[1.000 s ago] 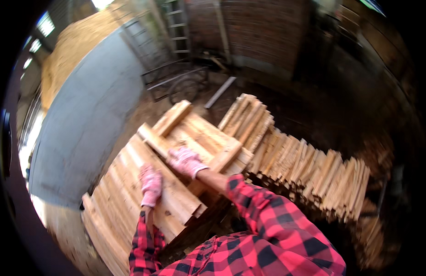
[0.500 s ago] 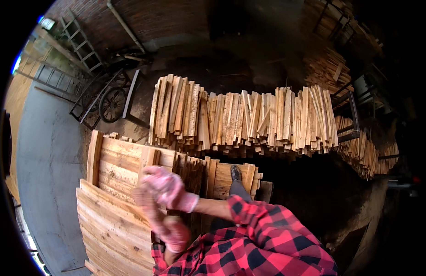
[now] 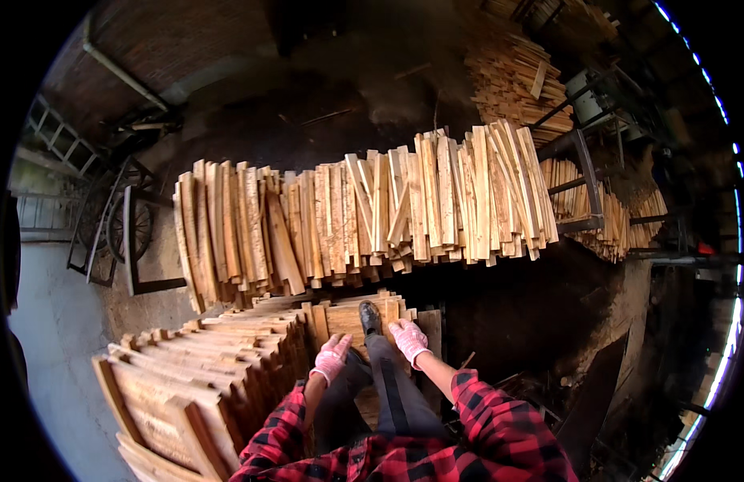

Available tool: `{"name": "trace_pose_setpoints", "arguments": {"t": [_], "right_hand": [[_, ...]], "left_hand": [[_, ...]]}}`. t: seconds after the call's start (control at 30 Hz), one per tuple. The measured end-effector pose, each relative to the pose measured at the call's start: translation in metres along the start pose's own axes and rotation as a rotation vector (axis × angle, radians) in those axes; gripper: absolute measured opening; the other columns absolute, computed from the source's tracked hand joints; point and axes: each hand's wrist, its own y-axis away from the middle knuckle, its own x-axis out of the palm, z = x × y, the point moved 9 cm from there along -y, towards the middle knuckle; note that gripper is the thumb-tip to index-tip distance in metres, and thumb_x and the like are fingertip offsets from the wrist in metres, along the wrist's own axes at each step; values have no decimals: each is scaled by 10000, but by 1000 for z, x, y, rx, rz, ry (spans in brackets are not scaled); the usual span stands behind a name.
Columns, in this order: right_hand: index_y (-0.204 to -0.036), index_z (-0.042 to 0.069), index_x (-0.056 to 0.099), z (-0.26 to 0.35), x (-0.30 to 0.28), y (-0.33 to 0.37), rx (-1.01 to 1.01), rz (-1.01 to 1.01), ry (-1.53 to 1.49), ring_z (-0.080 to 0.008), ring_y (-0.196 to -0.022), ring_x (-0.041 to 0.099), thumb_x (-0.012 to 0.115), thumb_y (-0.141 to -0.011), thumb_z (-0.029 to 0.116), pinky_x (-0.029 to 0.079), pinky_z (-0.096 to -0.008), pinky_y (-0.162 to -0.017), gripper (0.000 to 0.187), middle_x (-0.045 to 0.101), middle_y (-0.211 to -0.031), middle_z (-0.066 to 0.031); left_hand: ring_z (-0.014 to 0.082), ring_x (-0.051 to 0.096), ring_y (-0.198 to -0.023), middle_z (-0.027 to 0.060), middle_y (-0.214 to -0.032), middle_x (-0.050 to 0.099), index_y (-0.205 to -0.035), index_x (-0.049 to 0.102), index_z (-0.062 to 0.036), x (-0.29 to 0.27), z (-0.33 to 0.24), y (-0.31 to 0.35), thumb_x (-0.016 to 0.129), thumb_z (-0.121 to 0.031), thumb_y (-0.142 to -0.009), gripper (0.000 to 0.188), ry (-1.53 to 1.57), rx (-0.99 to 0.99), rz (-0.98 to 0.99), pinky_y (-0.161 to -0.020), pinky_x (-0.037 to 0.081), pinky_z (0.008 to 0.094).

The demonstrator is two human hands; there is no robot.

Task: The person picks up stacks of wooden planks from a pile and arranges them onto a metal rack. They repeatedly lift, carry, and place the lumber to build up a neat stack on the rack.

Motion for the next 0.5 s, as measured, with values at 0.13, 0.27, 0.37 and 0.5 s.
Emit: {"name": "trace_pose_setpoints", "arguments": {"t": [0.13,0.27,0.37,0.5], "right_hand": [[-1102,109,682,-42,7,-79,148,-21,-141,-177,-699,620,581,-958,436,495,-355,-655,370,668,-793,-39],[-1250,106,636,-64,14,-192,297,1,-248,-217,-1042,630,627,-941,392,473,-349,-918,421,716,-1073,-80],[-1338,84,550,-29,-4,-291,174,-141,-2,-347,-1140,622,623,-907,494,463,-420,-971,599,674,-1200,-184],[-1431,63,419,-11,-27,-421,115,-388,151,-408,-1238,551,623,-863,557,453,-463,-1006,780,562,-1345,-260]], "left_hand": [[224,671,-1020,155,-1036,708,-1240,593,0,-2,44,-122,610,-351,-985,434,370,-89,-5,-851,505,350],[192,581,-1200,126,-1259,627,-1347,495,58,16,36,-241,596,-308,-1006,510,377,-48,72,-1032,428,286],[212,558,-1247,156,-1314,600,-1431,388,54,52,58,-347,574,-288,-1015,570,519,-2,117,-1092,398,301],[278,627,-1153,215,-1249,635,-1321,432,101,120,48,-472,610,-332,-984,576,392,67,153,-962,493,306]]}}
